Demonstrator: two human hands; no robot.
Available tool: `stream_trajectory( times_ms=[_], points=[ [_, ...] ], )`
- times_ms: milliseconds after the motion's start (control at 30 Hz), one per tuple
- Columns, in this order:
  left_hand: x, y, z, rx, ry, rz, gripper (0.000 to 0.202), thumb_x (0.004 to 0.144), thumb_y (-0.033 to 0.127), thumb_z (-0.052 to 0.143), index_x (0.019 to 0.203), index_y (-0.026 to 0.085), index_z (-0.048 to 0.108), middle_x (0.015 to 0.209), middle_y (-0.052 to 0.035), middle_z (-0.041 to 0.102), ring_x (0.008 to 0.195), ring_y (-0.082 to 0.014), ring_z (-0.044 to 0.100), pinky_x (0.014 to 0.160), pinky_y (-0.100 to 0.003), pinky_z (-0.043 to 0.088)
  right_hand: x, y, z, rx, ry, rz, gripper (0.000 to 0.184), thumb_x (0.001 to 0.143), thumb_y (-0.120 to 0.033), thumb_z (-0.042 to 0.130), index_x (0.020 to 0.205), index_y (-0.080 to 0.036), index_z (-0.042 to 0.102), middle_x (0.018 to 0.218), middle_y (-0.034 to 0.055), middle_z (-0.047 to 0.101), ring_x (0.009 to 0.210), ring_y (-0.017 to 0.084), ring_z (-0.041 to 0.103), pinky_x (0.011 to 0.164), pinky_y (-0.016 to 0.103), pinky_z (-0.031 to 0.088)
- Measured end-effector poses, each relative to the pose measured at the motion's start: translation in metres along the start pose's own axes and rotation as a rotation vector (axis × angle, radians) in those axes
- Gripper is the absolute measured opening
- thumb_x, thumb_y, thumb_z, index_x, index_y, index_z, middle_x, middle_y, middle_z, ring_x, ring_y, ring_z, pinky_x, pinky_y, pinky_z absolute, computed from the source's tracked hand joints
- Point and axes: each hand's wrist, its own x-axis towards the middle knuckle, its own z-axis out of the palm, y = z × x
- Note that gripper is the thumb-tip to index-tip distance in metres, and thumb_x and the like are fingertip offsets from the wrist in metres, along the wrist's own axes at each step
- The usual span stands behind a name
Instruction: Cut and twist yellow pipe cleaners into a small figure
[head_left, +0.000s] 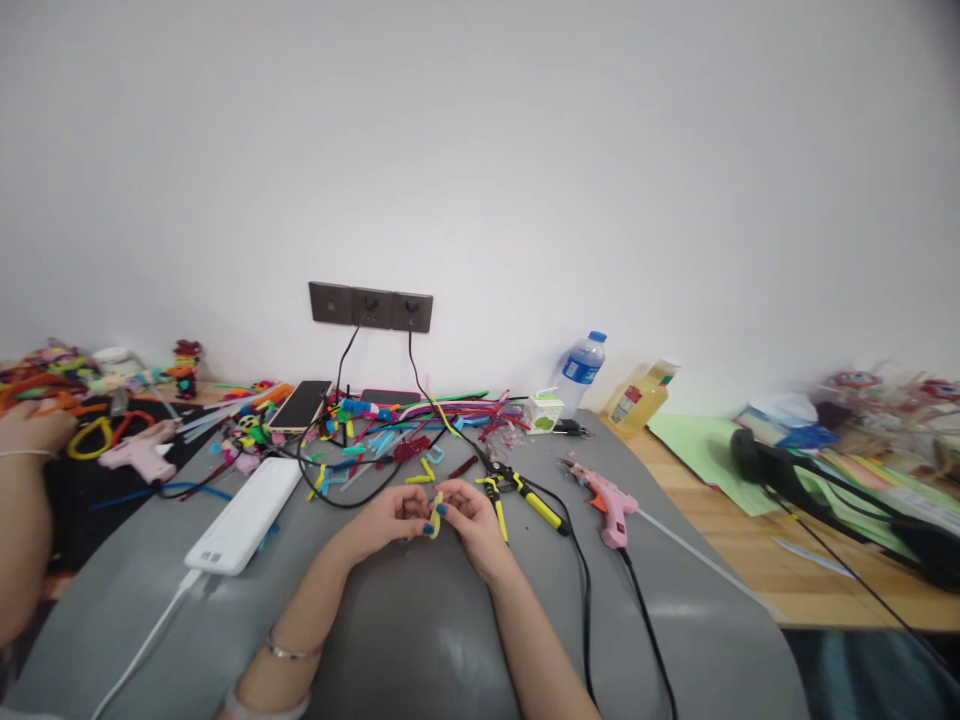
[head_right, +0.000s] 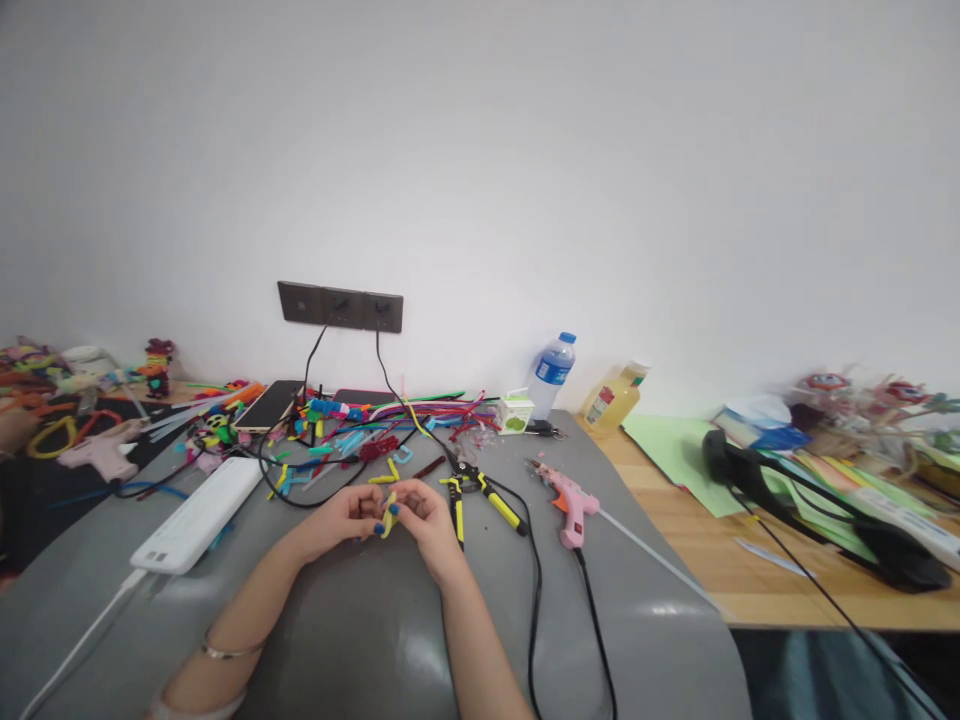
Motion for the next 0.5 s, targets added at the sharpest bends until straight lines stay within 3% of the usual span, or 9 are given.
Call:
stream_trajectory(
  times_ms=[167,333,500],
  points=[
    [-0.001,-0.005,0.005,0.132,0.158,0.147,0.028,0.073,0.038,0.072,0.082,0.015,0.060,0.070,0.0019,0.053,0.058,-0.0088,0.044,0.053,-0.020,0.035,0.002,0.009,-0.004,-0.027,0.162,-0.040,0.019,0.072,-0.033,0.076,0.081,-0.020,0.066,0.075,0.0011,0.065,0.074,0.017,0.060,0.071,0.027,0.048],
    [0.003,-0.013,0.001,0.105,0.328,0.198,0.029,0.069,0.037,0.074,0.085,0.016,0.063,0.073,-0.0006,0.060,0.065,-0.0131,0.052,0.061,-0.023,0.041,0.003,0.011,-0.005,-0.013,0.180,-0.060,0.022,0.071,-0.035,0.076,0.080,-0.021,0.062,0.074,0.0005,0.065,0.071,0.016,0.061,0.070,0.027,0.047],
    [0.004,-0.009,0.001,0.082,0.320,0.158,0.033,0.067,0.040,0.075,0.086,0.015,0.065,0.075,-0.0027,0.064,0.069,-0.0156,0.056,0.065,-0.026,0.043,0.002,0.009,-0.003,0.003,0.161,-0.052,0.023,0.070,-0.035,0.078,0.079,-0.021,0.061,0.075,0.0007,0.066,0.072,0.017,0.062,0.073,0.029,0.048]
  ],
)
